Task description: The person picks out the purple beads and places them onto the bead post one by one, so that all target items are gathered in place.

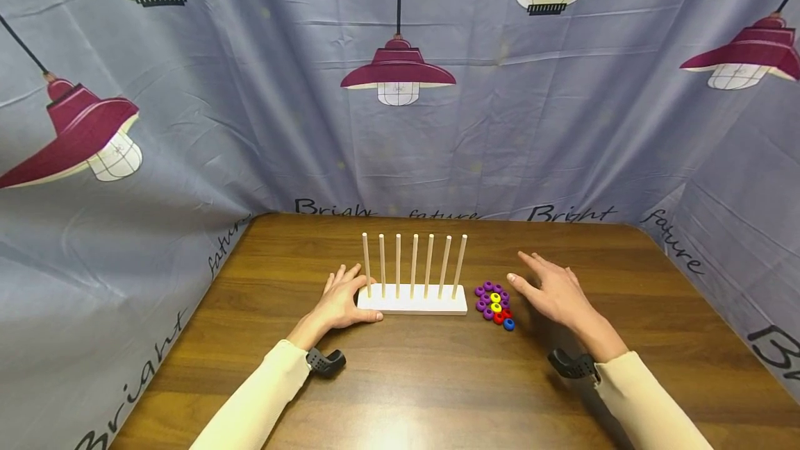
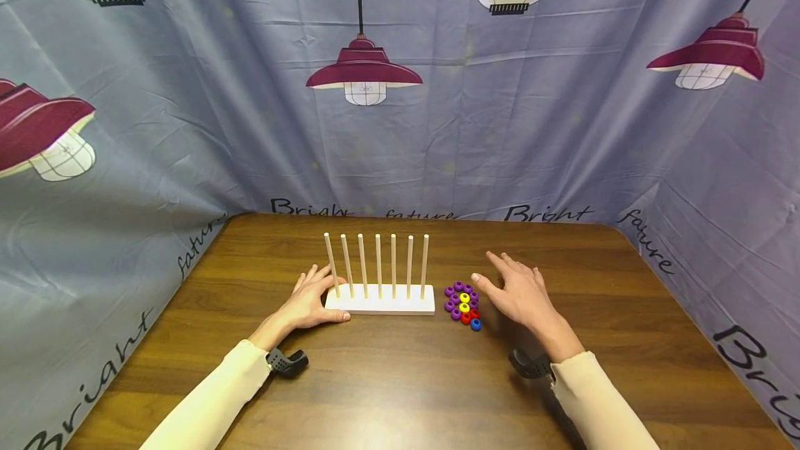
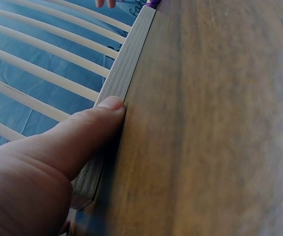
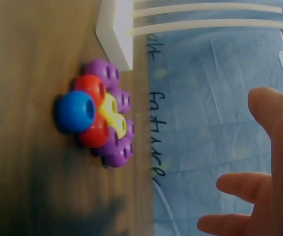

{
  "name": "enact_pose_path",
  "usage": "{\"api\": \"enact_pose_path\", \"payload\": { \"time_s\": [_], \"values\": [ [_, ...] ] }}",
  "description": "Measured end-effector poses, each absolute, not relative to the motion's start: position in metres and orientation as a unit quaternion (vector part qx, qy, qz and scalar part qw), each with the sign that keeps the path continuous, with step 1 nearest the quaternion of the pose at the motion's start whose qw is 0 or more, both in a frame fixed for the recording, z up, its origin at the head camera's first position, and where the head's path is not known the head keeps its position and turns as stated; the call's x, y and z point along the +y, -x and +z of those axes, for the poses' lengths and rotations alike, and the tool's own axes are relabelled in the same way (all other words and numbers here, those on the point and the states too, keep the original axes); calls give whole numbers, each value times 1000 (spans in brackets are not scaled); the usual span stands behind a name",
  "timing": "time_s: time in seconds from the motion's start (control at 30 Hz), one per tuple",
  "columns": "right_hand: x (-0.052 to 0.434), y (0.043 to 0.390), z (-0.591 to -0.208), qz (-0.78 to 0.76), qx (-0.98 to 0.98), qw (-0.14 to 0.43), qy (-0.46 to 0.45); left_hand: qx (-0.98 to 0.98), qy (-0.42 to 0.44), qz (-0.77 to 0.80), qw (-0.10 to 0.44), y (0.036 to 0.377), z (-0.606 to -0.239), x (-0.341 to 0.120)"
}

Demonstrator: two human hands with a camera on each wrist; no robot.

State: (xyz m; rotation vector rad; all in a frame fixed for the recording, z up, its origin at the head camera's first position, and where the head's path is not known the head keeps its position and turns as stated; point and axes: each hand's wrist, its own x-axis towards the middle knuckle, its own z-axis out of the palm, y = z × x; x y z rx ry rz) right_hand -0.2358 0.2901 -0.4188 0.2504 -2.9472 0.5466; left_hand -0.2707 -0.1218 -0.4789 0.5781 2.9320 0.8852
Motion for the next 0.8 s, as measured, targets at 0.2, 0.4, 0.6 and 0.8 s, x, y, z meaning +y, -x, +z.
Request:
{"api": "enact_pose_path", "payload": {
  "time_s": [0.2,0.4,0.6,0.8],
  "values": [
    [294,235,-431,212,-968,86,-99,943,-185,277,11,271,-481,-122],
    [299,238,-446,247,-957,88,-120,943,-183,277,16,272,-482,-123],
    [301,245,-455,263,-952,83,-136,943,-183,279,14,271,-482,-123],
    [300,252,-463,255,-953,76,-142,944,-183,274,18,271,-480,-123]
  ]
}}
